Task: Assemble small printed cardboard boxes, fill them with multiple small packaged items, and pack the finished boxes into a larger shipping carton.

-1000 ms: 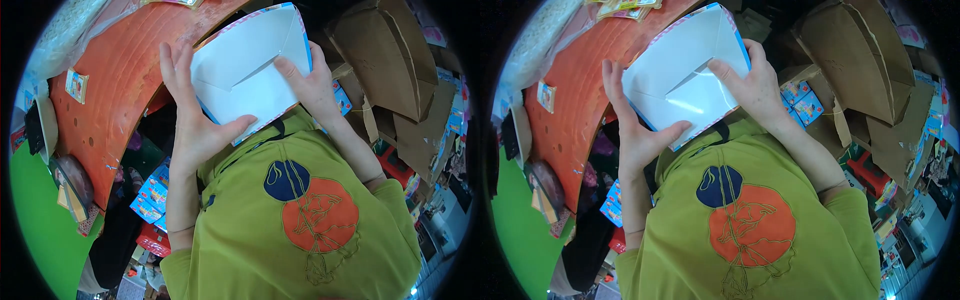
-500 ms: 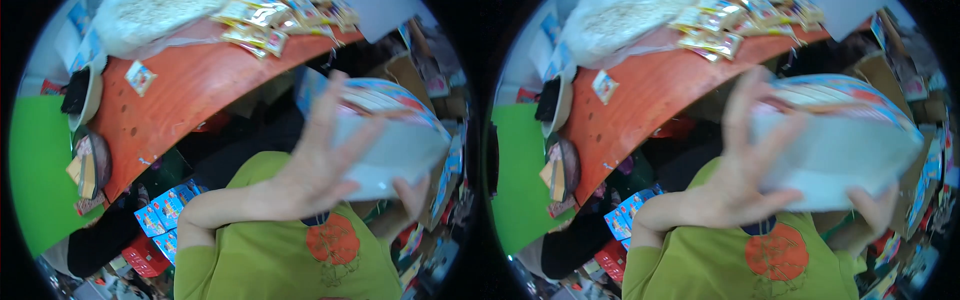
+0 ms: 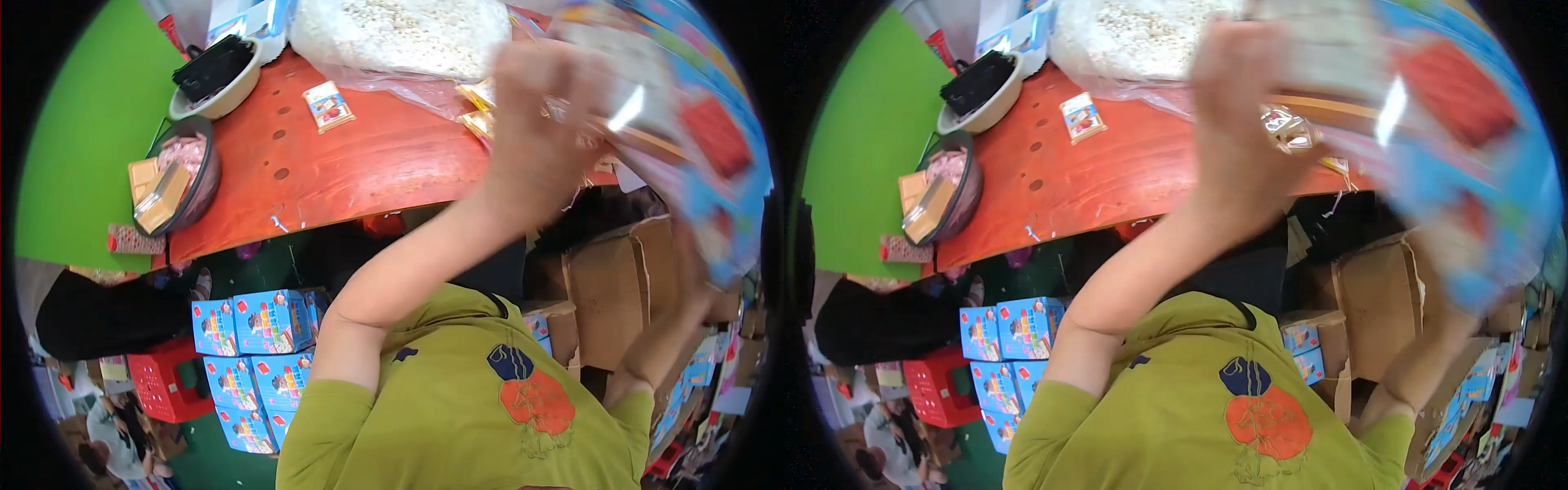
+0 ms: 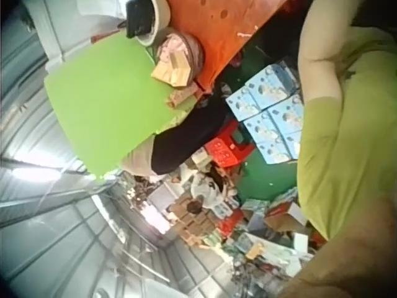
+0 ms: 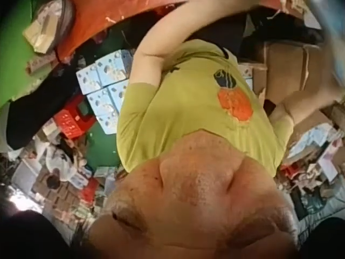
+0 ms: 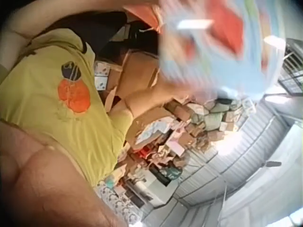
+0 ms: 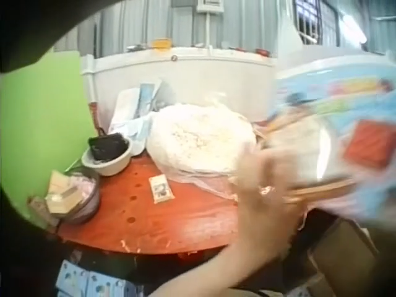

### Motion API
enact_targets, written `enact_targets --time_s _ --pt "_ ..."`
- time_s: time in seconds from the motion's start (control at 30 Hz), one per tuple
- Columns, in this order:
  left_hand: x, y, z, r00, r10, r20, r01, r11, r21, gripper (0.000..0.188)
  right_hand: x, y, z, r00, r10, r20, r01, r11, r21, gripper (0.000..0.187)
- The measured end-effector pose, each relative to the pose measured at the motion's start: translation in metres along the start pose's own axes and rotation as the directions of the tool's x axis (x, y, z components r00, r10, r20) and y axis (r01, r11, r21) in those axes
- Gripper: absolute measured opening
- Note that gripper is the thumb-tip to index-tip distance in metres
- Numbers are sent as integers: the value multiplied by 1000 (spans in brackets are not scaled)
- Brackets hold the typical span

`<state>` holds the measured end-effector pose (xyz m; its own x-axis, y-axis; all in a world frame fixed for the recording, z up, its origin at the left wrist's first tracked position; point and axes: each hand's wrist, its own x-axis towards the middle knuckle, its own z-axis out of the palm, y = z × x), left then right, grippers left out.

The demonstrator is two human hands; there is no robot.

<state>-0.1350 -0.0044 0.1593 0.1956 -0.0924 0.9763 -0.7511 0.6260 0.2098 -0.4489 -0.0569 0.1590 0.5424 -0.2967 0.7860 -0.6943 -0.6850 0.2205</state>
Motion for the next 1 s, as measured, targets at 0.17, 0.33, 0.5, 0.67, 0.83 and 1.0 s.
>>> enact_targets --time_s 0.17,0.33,0.5,0.67,0.83,1.0 --pt "-92 -117 -123 975 -214 -64 222 896 384 69 103 -184 107 906 -389 -169 424 842 335 22" --pt "-142 -114 -184 743 -631 221 241 561 792 75 64 -236 210 882 -470 -38 457 833 313 21" --pt "-149 -106 -217 481 -812 331 688 584 432 93 26 -259 240 909 -361 208 303 916 264 28" --pt "-132 -79 -183 568 -793 221 686 604 406 108 33 -287 216 874 -317 370 184 918 351 41" --pt "-158 -103 -162 498 -847 189 813 531 238 95 65 -286 194 756 -257 601 -236 750 617 49" --pt "-164 -103 -156 553 -804 218 671 585 455 93 83 -316 277 886 -94 453 -251 724 642 41"
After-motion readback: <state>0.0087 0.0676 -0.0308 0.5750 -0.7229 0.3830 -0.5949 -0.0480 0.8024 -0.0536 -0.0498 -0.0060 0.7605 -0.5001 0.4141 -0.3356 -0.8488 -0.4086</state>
